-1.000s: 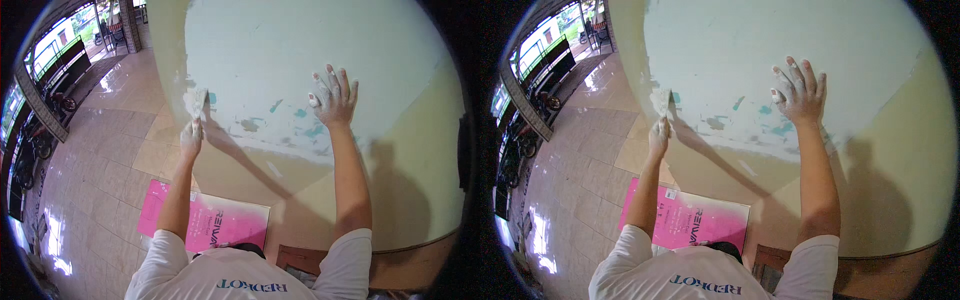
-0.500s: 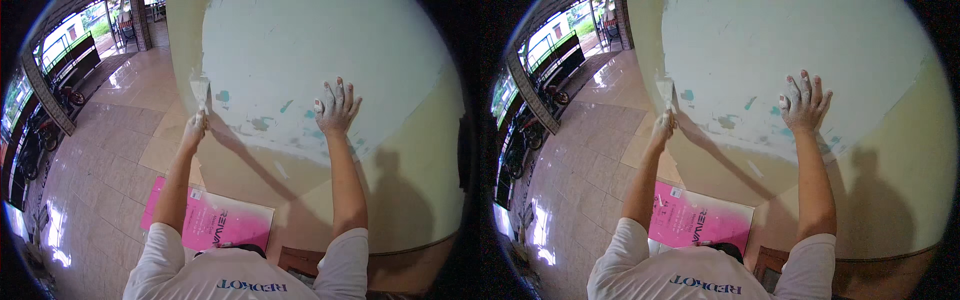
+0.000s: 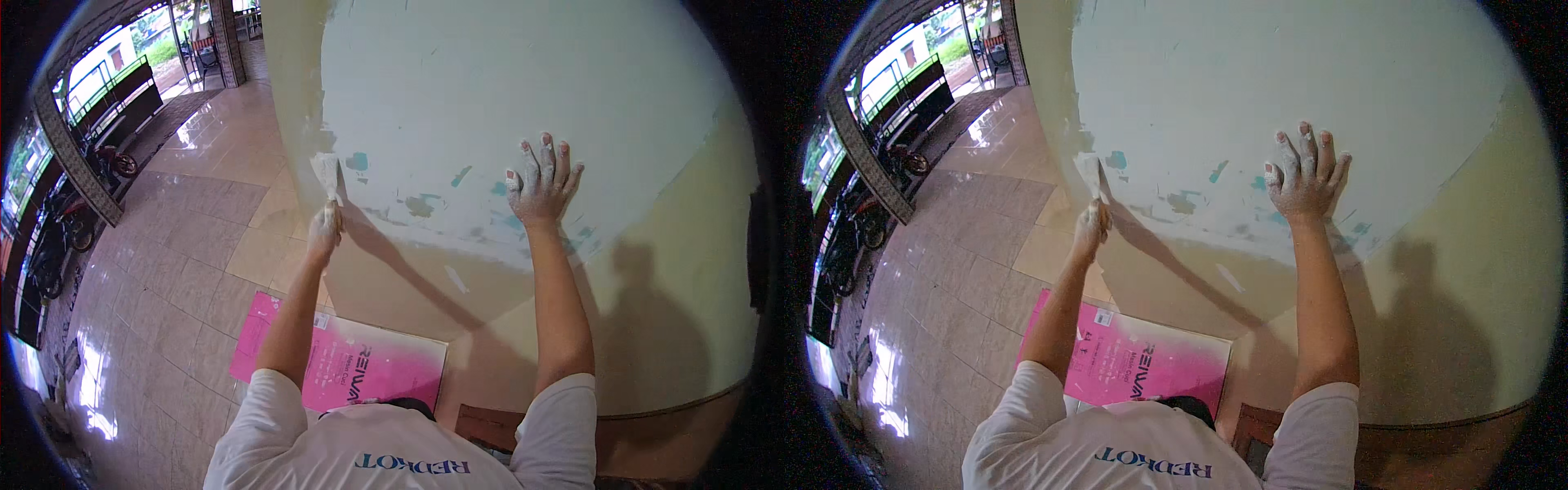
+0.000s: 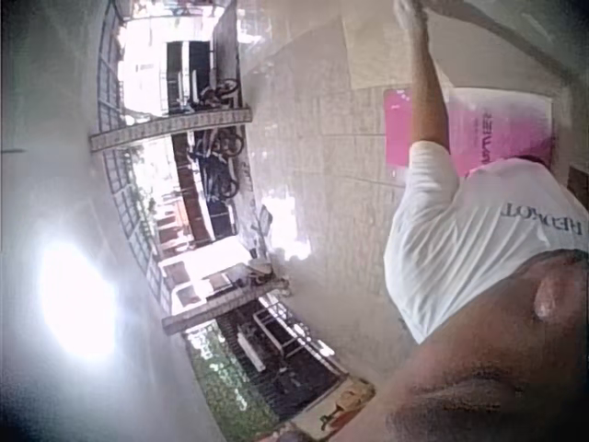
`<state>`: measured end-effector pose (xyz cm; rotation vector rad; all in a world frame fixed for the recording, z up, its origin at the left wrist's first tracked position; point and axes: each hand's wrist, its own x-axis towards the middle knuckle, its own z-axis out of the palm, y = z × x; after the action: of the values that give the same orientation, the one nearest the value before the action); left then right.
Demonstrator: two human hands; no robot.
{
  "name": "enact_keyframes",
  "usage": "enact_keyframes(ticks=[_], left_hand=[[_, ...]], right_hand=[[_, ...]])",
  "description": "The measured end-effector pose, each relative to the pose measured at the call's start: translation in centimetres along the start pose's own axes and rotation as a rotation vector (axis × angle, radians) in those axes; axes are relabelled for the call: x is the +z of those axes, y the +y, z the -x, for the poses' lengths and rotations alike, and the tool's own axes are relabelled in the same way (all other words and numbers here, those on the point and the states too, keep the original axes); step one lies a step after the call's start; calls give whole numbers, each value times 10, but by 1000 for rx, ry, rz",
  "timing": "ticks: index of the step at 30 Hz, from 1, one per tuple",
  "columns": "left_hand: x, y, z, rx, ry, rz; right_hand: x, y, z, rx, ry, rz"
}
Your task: The person applies plaster to a wall using a putty knife to cover imperfections or holes.
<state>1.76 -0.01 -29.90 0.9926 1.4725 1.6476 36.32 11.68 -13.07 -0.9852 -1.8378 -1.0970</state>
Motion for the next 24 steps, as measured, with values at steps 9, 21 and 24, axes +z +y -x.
enact_keyframes(ticks=[9,21,24], left_hand=[[8,-50,22,-71,20,-68],[17,53,-2,152,88,-137],[23,50,0,122,50,-80]], right_hand=[[-4,2,-3,-1,17,2],[0,-1,-2,0,65,-7],[0,-1,-3,12,85,-16]])
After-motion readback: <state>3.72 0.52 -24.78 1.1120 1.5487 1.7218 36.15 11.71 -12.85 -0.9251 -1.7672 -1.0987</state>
